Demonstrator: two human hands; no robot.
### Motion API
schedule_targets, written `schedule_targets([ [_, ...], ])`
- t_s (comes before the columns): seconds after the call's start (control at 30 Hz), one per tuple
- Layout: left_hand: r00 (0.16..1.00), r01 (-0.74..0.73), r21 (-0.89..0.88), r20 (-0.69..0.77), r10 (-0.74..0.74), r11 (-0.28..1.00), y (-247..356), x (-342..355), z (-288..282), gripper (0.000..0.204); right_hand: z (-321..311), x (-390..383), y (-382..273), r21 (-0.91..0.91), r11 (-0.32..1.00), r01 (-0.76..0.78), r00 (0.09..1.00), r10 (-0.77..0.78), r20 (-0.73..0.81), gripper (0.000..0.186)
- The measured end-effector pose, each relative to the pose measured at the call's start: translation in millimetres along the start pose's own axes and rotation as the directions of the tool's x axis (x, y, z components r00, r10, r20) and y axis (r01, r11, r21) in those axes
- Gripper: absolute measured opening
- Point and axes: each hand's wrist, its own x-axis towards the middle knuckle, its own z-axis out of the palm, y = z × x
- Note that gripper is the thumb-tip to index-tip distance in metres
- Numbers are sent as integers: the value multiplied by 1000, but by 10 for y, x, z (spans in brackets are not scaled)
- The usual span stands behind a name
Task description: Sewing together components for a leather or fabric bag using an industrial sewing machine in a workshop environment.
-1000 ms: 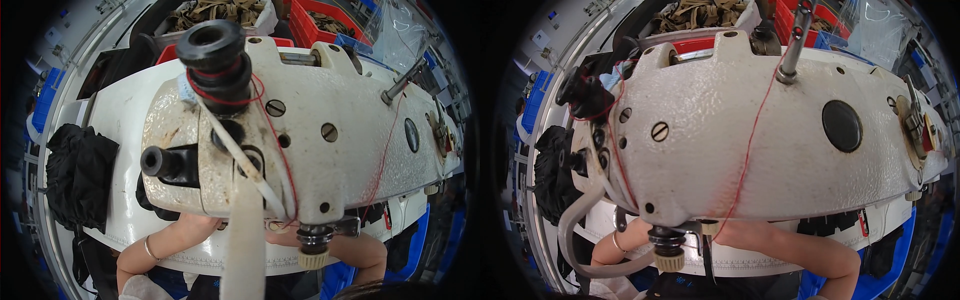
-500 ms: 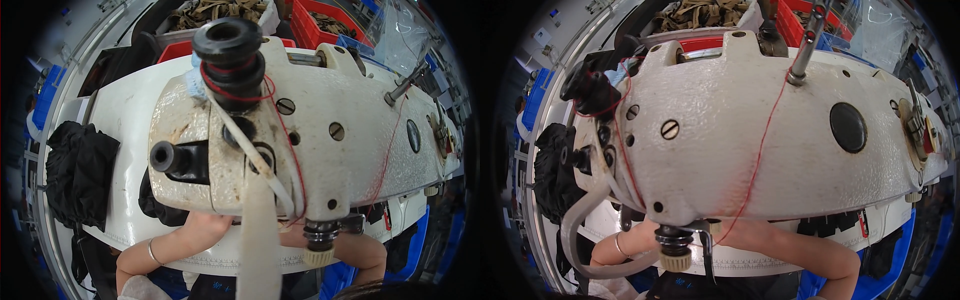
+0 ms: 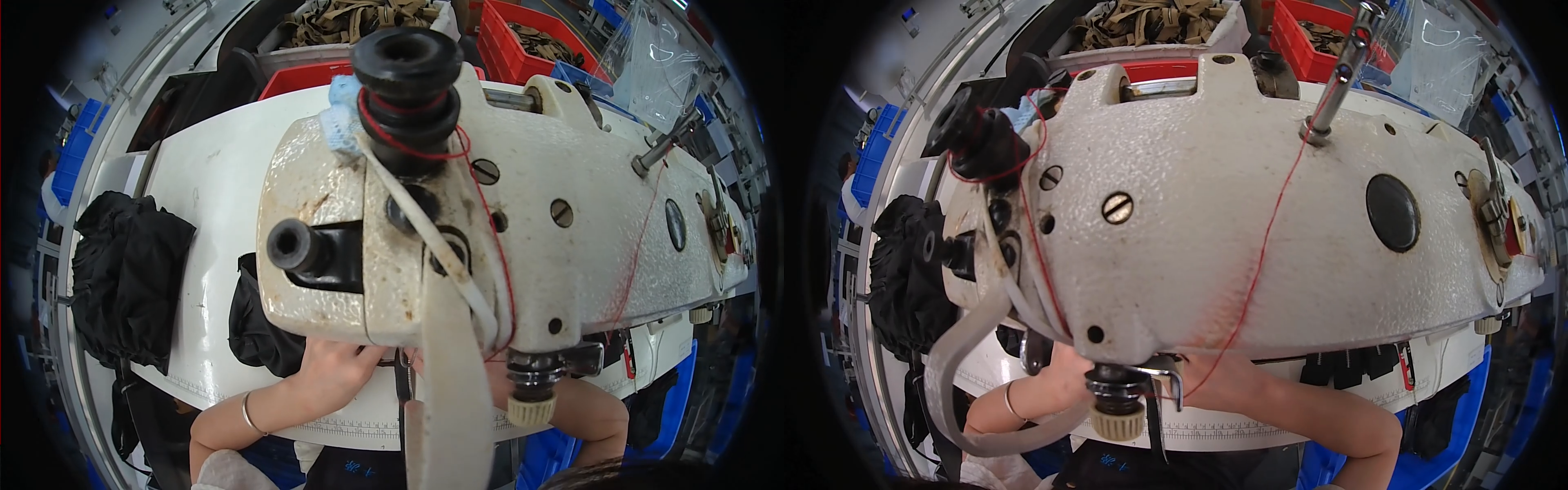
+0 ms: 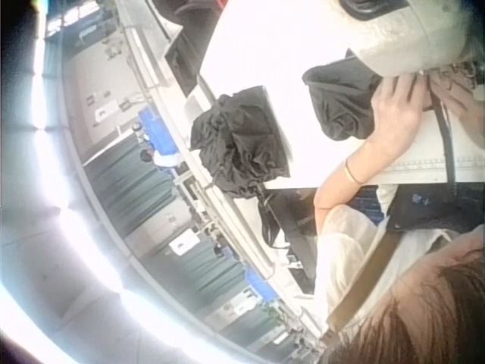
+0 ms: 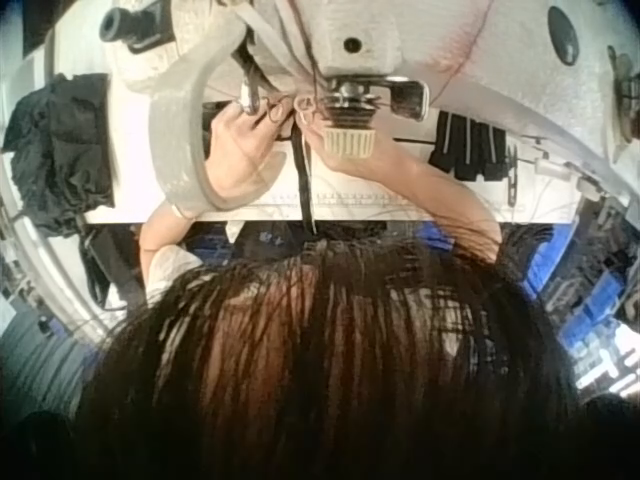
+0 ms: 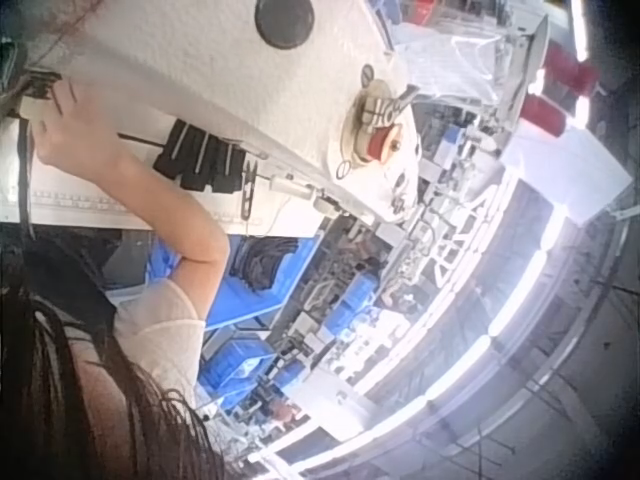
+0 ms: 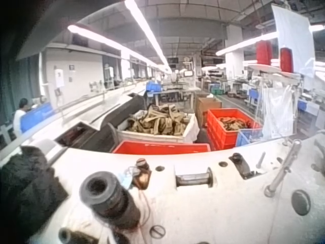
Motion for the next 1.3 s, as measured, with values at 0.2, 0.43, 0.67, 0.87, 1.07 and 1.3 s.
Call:
schedule_targets([
  [0.2, 1000, -6, 29, -20, 6, 1000, 34, 22, -20, 38, -24, -39, -29, 276, 951, -137, 986, 104, 130, 18],
  [0.43, 996, -85, 63, 1, 85, 994, -22, -50, 53, 35, -65, -98, -108, -68, 997, -37, 991, 45, 122, 32],
  [0.67, 961, -97, -57, 254, 108, 994, -297, 3, 22, 33, 155, -191, 42, 153, 938, -311, 910, 248, 332, 50],
  [0.87, 984, -113, -83, 132, 123, 990, -330, 39, 50, 26, 95, -141, 81, 795, 463, -391, 910, 324, 259, 48],
  [1.07, 967, -132, -88, 208, 148, 987, -339, 73, 75, 25, 29, -82, -58, 409, 873, -266, 963, 220, 157, 48],
  [1.3, 973, -140, -73, 175, 151, 987, -334, 10, 153, 25, -187, -42, -80, 421, 765, -488, 868, 373, 327, 44],
])
